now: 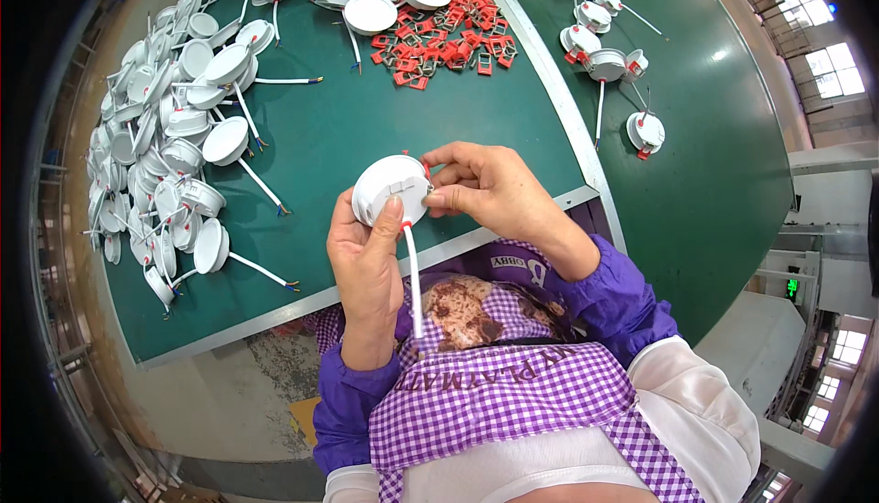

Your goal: Attaching red plastic clips to circular white electronic fixture components.

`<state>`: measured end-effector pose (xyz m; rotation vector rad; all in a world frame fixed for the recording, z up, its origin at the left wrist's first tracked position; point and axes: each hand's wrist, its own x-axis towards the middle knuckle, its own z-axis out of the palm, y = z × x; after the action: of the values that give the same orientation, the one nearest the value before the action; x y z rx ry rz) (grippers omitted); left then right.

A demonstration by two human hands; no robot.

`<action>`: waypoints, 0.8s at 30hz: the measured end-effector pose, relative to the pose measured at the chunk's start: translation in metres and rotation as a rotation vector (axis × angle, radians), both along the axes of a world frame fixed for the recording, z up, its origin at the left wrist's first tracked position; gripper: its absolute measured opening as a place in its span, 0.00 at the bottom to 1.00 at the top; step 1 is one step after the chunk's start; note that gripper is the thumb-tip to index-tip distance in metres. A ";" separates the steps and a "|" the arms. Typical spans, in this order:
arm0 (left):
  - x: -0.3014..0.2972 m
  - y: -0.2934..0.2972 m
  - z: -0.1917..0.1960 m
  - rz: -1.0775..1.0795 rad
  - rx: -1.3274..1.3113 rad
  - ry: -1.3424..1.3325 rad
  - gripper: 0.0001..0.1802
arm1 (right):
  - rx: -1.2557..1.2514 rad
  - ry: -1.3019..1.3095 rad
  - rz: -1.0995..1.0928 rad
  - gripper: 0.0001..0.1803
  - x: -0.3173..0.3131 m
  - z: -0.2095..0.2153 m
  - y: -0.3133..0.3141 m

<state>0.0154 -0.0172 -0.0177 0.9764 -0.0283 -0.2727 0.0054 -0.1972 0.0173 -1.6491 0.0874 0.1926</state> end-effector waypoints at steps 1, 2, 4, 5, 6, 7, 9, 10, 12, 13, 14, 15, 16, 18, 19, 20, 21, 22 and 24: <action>0.001 -0.001 0.000 -0.033 -0.014 0.064 0.14 | -0.013 0.007 0.070 0.20 0.000 0.002 -0.006; 0.005 0.000 0.002 -0.035 -0.017 0.062 0.14 | -0.016 0.006 0.068 0.20 0.003 0.003 -0.014; 0.015 0.004 0.007 -0.105 -0.162 0.197 0.16 | -0.182 -0.048 0.033 0.18 0.018 0.007 -0.036; 0.018 0.010 0.006 -0.112 -0.112 0.206 0.16 | -0.340 -0.076 -0.094 0.17 0.033 0.005 -0.047; 0.018 0.014 0.008 -0.108 -0.111 0.201 0.16 | -0.498 -0.104 -0.222 0.16 0.050 0.000 -0.058; 0.020 0.015 0.011 -0.142 -0.109 0.234 0.17 | -0.700 -0.195 -0.271 0.14 0.062 -0.007 -0.072; 0.020 0.016 0.013 -0.190 -0.123 0.264 0.21 | -0.949 -0.303 -0.326 0.11 0.086 -0.025 -0.092; 0.019 0.015 0.015 -0.194 -0.123 0.256 0.21 | -0.950 -0.308 -0.333 0.11 0.091 -0.033 -0.098; 0.015 0.012 0.021 -0.252 -0.119 0.212 0.25 | -1.207 -0.318 -0.246 0.13 0.099 -0.043 -0.103; 0.014 0.016 0.023 -0.279 -0.146 0.219 0.31 | -1.197 -0.205 -0.194 0.11 0.095 -0.036 -0.094; 0.013 0.018 0.021 -0.273 -0.146 0.218 0.31 | -1.196 -0.210 -0.189 0.11 0.092 -0.038 -0.091; 0.012 0.019 0.017 -0.255 -0.063 0.139 0.31 | -1.175 -0.255 -0.166 0.11 0.089 -0.041 -0.091; 0.011 0.021 0.013 -0.235 0.020 0.062 0.31 | -1.153 -0.297 -0.140 0.10 0.085 -0.041 -0.087; 0.011 0.024 0.005 -0.204 0.096 0.021 0.31 | -1.161 -0.312 -0.126 0.10 0.076 -0.040 -0.078; 0.012 0.025 0.003 -0.180 0.171 -0.023 0.30 | -1.148 -0.312 -0.080 0.10 0.072 -0.037 -0.074; 0.013 0.027 0.003 -0.177 0.173 -0.021 0.30 | -1.135 -0.311 -0.033 0.10 0.068 -0.032 -0.069; 0.013 0.028 0.003 -0.146 0.128 0.032 0.28 | -1.139 -0.334 -0.008 0.08 0.063 -0.027 -0.062; 0.013 0.027 0.003 -0.120 0.080 0.085 0.25 | -1.139 -0.332 -0.007 0.08 0.061 -0.028 -0.061; 0.012 0.028 0.002 -0.123 0.021 0.086 0.24 | -1.301 -0.383 0.012 0.07 0.059 -0.031 -0.057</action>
<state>0.0279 0.0104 -0.0159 0.9840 -0.0065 -0.4283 0.0647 -0.2541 -0.0134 -2.9485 -0.1237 -0.2457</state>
